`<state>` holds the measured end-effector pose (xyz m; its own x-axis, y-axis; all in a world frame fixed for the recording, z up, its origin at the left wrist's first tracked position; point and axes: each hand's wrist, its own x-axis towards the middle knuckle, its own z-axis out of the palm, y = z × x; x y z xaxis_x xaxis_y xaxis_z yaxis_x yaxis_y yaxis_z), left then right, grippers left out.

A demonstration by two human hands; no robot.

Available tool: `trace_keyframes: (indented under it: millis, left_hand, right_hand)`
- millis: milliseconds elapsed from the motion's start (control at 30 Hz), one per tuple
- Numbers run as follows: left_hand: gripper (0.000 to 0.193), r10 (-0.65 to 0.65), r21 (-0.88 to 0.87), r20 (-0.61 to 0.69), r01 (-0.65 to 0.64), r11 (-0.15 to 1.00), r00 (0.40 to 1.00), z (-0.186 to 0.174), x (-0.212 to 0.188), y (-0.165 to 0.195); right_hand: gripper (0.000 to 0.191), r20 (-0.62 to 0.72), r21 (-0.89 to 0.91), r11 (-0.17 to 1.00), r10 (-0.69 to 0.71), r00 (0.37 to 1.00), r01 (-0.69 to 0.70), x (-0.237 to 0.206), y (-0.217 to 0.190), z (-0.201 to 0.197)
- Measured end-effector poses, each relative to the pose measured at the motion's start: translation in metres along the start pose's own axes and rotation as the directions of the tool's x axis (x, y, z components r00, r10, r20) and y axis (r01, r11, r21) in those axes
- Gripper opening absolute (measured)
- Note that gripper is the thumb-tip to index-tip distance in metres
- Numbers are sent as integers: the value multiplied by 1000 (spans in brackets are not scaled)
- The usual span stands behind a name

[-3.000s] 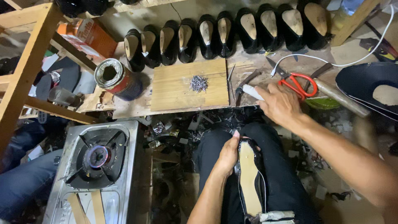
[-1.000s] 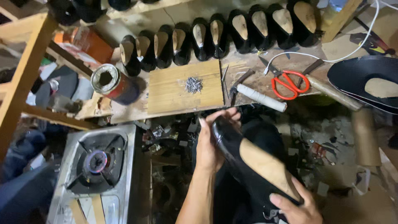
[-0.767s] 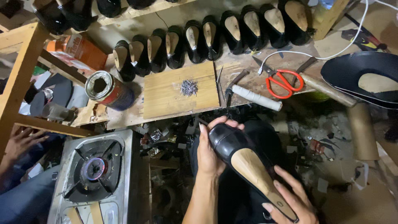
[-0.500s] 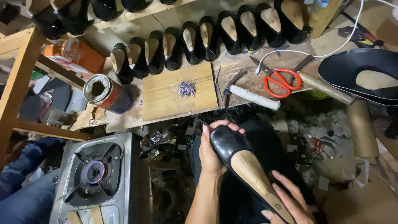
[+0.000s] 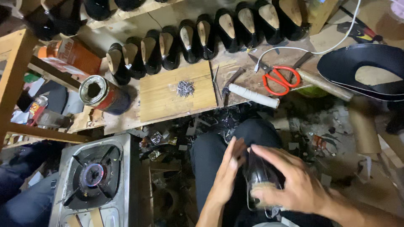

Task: The person inserts a wooden shoe tree into a black shoe, then uses a hammer and nails to attach a thin metal strip along the shoe's edge. The person repeatedly hammers nails into the strip, adjusts the shoe, and continues securing the strip around the shoe's perimeter.

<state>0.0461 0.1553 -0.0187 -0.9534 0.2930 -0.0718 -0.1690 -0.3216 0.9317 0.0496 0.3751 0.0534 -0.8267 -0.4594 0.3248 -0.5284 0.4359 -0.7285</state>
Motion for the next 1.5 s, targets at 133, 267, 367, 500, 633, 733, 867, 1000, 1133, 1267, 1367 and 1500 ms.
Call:
trace_keyframes:
  millis: [133,267,367,500,633,733,867,1000,1133,1267,1367,1500]
  left_hand:
    - [104,195,311,234,-264,913,952,1,-13,31]
    - [106,96,475,208,-186,860,973,0,-9,44]
    - [104,46,517,193,-141,844,980,-2,-8,46]
    - [100,36,517,237,-157,841,971,-2,-8,45]
    - [103,20,524,303,-184,831,953,5,-3,43]
    - [104,50,534,322,-225,815,945,12,0,42]
    - [102,89,561,254,-221,798,963,24,-1,37]
    - [96,76,592,226,-199,781,971,23,0,33]
    - [96,59,590,245,-197,783,968,19,3,28]
    - [95,31,604,240,-174,778,970,18,6,25]
    - [95,32,571,253,-176,802,967,18,6,25]
    - [99,7,520,269,-151,841,963,15,3,29]
  right_hand:
    - [89,257,76,884,430,866,-461,29,3,13]
    - [84,326,97,920,331,886,-380,37,13,14]
    - [64,275,81,992,75,958,-100,34,25,0]
    - [34,249,91,985,119,961,-145,37,34,-18]
    - [26,359,-33,998,55,932,-47,52,30,-34]
    - [23,431,-35,994,-83,899,108,68,26,-48]
    - [32,577,-128,946,-172,798,297,81,20,-58]
    - [33,596,-234,769,-370,713,595,79,14,-56]
    - [34,523,-298,672,-479,705,678,73,15,-49]
    - [30,490,-291,825,-306,816,484,68,23,-38]
    - [25,400,-319,907,-135,906,276,60,25,-31]
    - [18,292,-140,984,144,946,-106,54,26,-32]
